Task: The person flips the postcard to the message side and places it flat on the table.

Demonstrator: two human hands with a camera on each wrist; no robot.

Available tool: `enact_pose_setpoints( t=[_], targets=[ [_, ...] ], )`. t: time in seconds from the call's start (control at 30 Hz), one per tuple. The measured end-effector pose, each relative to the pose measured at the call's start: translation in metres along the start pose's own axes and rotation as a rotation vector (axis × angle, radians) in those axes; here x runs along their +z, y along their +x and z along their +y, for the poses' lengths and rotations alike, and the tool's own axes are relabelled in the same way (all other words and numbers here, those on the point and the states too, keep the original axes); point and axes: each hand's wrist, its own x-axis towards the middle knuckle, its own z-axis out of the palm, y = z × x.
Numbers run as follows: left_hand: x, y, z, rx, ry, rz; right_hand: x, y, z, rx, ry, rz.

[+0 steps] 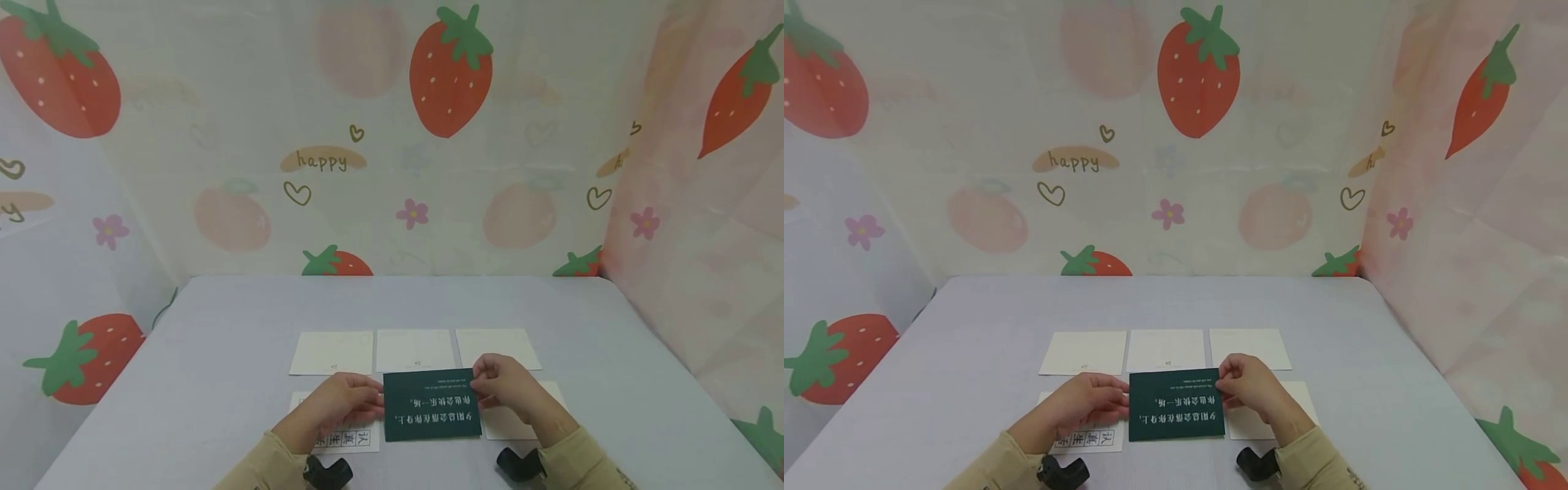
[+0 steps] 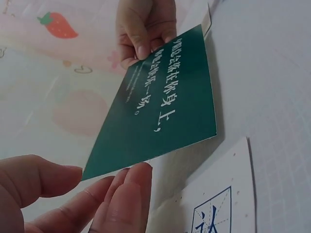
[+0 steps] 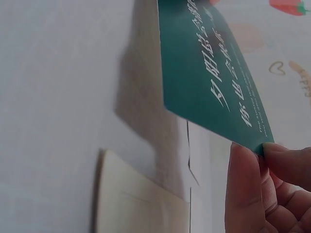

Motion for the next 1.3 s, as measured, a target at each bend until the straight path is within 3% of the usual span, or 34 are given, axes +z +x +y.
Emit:
enact_pose_setpoints(
  t=[0.37, 0.93, 1.3],
  targets=[
    [0.001, 0.001, -0.002, 0.047, 0.019, -0.021, -0.001, -0.002, -0.006, -0.031, 0.045, 0.009],
    [0.001, 0.001, 0.004, 0.1, 0.09, 0.039, -0.005, -0.006, -0.013, -0.05, 0.073, -0.047],
    [-0.001, 0.005, 0.007, 0.105, 0.08, 0.078, -0.006, -0.008, -0.014, -0.071, 0.047, -0.066]
  ],
)
